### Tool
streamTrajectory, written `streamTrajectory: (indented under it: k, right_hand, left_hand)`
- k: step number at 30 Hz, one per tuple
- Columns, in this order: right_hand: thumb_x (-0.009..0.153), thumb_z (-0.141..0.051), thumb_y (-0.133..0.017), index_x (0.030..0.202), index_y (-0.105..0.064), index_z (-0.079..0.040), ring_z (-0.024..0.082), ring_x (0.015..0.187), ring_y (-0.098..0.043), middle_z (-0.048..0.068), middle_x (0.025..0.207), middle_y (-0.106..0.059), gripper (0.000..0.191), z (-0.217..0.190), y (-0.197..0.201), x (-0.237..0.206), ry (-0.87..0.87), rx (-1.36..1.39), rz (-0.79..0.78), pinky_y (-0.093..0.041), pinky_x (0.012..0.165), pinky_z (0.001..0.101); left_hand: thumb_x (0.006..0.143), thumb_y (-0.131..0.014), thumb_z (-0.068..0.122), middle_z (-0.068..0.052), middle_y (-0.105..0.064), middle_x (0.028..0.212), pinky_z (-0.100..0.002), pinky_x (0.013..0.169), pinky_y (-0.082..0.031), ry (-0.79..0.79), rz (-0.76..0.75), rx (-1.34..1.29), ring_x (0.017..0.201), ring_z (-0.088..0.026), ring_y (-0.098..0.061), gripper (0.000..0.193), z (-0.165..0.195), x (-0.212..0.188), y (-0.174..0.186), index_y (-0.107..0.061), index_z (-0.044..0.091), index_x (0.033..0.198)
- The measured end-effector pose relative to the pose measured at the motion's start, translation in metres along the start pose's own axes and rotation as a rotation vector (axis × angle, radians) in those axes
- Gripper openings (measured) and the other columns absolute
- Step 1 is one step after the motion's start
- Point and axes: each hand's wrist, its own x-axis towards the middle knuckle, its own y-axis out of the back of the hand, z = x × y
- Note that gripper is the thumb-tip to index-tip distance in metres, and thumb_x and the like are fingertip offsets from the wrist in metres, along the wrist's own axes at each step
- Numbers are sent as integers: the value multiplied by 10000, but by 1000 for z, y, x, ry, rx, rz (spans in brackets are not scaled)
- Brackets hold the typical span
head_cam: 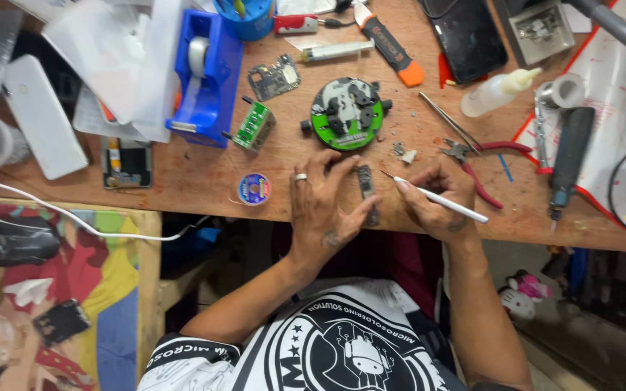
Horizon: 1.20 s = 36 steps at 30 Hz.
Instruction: The person uses a precision tool to scrape and clean a small circuit board, then applies flux with a syringe and solders components using a soldering iron. The board is held in a green clamp during soldering.
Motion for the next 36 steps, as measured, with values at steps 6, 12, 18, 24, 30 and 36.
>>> streamTrajectory:
  k: [6,12,18,24,30,36]
  right_hand:
    - [944,-45,-724,1076,-613,-37,27,684,-602,-14,804,-665,173,-17,-6,6,85,0,-54,-461,607,176]
    - [905,-9,-790,1031,-710,-12,47,642,-493,-12,754,-595,149,-27,3,5,303,-300,-172,-400,588,223]
    - [953,10,-761,1101,-724,-12,88,706,-554,22,807,-618,155,-34,-7,12,363,-353,-187,-454,650,240]
    - [990,-37,-733,1134,-727,-24,99,747,-658,75,911,-702,144,-36,-1,3,170,-291,-88,-514,659,225]
    - [1020,-59,-713,1200,-702,-33,145,921,-690,96,1070,-732,183,-38,-12,4,271,-285,-70,-559,810,258]
    - [899,-58,-817,1197,-654,-55,289,1088,-669,150,1169,-692,340,-41,-21,3,605,-653,-26,-547,919,382]
  left_hand:
    - [888,-675,44,-73,-662,1119,-418,979,-460,103,258,18,1081,-287,-606,234,10,-1,-20,-722,103,1109]
    - [836,-594,-87,-91,-677,1033,-417,948,-482,100,495,85,1015,-311,-620,250,9,-8,-39,-701,70,1000]
    - [771,-647,-32,-110,-630,1055,-472,1010,-460,108,458,134,1007,-318,-597,242,10,-1,-28,-701,54,991]
    - [862,-747,80,-129,-586,1054,-465,1001,-414,132,195,1,962,-300,-578,150,11,-5,-5,-710,40,1002]
    - [853,-751,114,-155,-592,1112,-451,962,-421,68,137,-45,1079,-367,-552,179,-1,-2,-4,-683,48,1005]
    - [941,-736,116,-105,-636,1089,-445,972,-471,-30,202,-244,1071,-291,-597,138,-10,-10,-9,-639,32,992]
